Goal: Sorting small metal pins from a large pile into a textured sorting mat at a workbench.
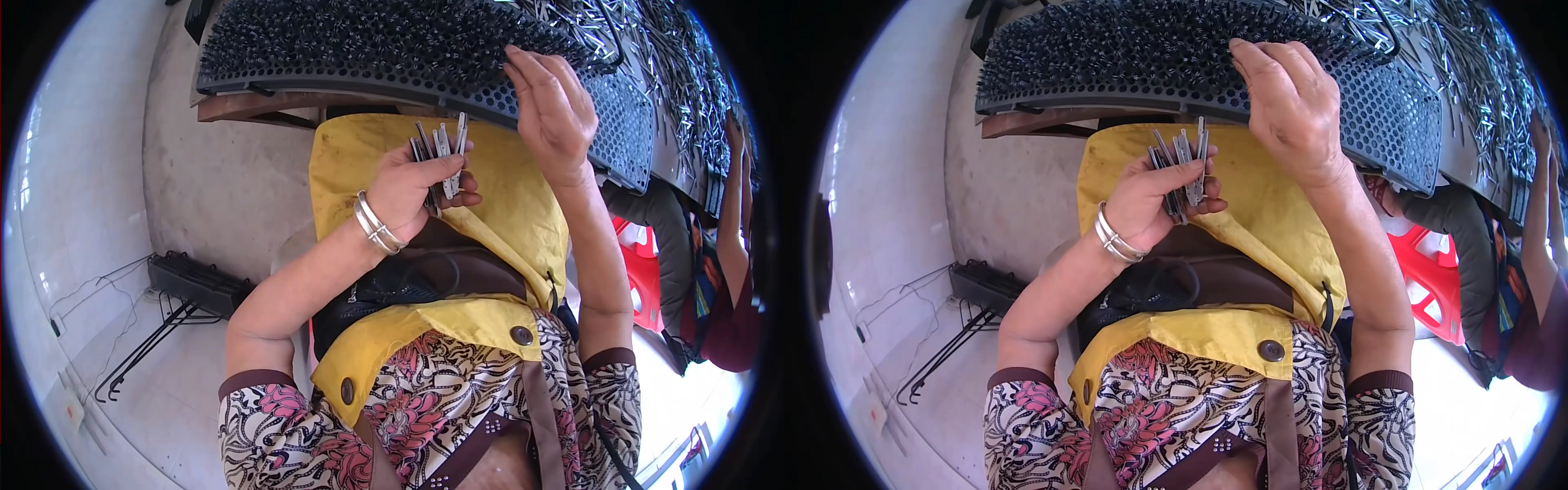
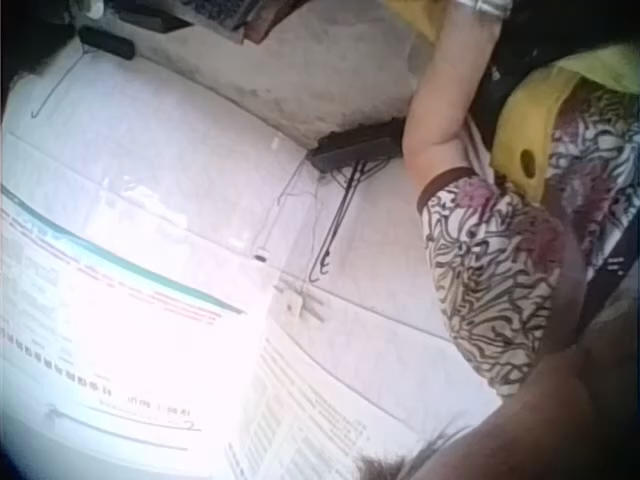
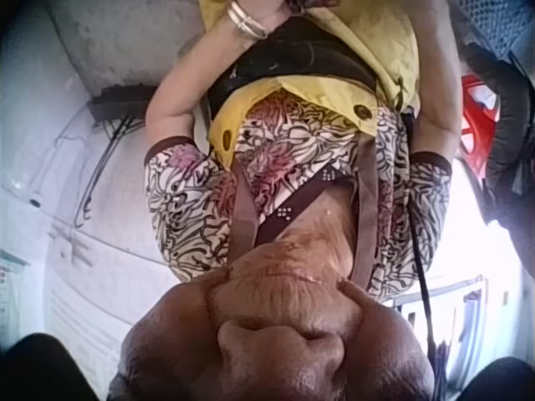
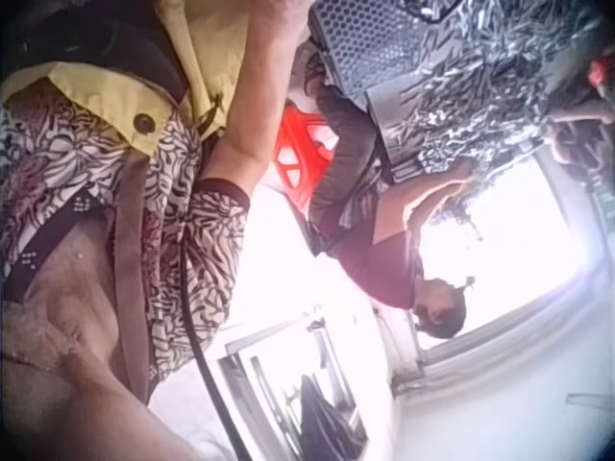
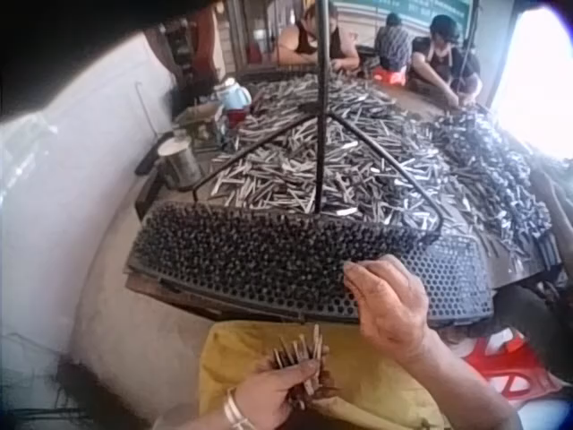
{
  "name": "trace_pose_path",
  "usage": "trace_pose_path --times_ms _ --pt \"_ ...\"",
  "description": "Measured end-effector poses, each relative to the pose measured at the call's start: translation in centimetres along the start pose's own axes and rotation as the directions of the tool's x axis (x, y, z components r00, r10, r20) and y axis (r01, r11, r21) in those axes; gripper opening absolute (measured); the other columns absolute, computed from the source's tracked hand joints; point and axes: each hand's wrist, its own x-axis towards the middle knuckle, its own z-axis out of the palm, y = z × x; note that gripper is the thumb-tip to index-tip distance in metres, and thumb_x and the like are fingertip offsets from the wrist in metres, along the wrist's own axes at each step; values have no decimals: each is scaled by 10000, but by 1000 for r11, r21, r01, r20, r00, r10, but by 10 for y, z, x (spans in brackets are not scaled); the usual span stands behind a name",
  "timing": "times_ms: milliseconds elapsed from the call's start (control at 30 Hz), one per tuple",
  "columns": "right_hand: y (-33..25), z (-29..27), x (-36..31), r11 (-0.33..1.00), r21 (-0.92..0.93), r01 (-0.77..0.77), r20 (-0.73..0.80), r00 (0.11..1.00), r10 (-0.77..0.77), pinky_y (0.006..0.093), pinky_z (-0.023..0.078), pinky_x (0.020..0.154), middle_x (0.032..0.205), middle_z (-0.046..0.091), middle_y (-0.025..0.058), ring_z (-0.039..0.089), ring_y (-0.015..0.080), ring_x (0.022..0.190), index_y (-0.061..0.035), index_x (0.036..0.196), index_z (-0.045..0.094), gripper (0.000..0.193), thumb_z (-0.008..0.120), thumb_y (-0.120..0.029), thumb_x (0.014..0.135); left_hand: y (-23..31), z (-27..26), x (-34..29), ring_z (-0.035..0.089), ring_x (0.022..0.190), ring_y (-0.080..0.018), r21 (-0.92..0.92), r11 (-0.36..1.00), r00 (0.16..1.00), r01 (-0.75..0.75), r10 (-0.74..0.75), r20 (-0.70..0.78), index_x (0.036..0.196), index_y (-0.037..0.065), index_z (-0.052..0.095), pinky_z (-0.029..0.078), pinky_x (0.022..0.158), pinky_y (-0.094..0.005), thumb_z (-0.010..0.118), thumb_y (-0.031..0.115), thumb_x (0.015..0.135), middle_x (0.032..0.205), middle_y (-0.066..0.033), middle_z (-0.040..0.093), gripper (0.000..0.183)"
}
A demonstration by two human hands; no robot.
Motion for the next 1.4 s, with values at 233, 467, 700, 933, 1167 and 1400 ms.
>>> trace_pose_path --times_ms 233,467,700,933,1167,1400 --pt "-4 -2 -12 999 -27 -45 194 980 50 302 474 586 796 594 139 579 262 674 36 904 584 257 631 107 662 -2 -3 0 614 681 -228 8 1000 1000 -12 12 5 883 -32 579 550 605 -391 571 12 798 767 -118 598 96" --pt "-38 -14 -15 945 -16 -325 232 918 320 244 472 605 771 592 105 594 193 654 17 957 587 228 631 15 734 -2 0 -4 611 692 -219 71 997 999 -30 29 21 902 -26 567 546 632 -371 586 26 796 781 -109 600 120" --pt "-52 -30 -13 428 296 -854 460 520 719 179 462 613 755 631 22 562 47 675 16 895 633 144 642 15 751 -6 -1 -4 611 710 -201 225 973 991 -53 23 133 950 -12 564 538 653 -346 583 39 802 800 -100 604 158" --pt "-18 -18 -5 797 208 -566 -36 810 585 183 468 629 810 641 38 571 57 695 13 901 631 164 666 16 741 -6 -5 -1 611 732 -208 102 995 996 -5 -3 84 1006 -8 557 538 671 -364 584 35 801 827 -96 605 212" --pt "-8 8 -16 988 72 -137 -28 990 140 254 483 582 791 613 126 605 222 665 19 832 599 167 666 54 683 -4 -6 2 612 735 -219 40 999 998 10 -12 67 1004 -27 547 542 670 -377 581 20 798 837 -103 595 214" --pt "-25 -5 -17 976 23 -214 73 975 212 256 458 573 839 583 126 567 206 604 16 910 596 245 678 31 680 -1 0 0 619 710 -223 44 999 999 -17 15 29 973 -47 547 546 658 -367 585 5 789 825 -107 595 195"
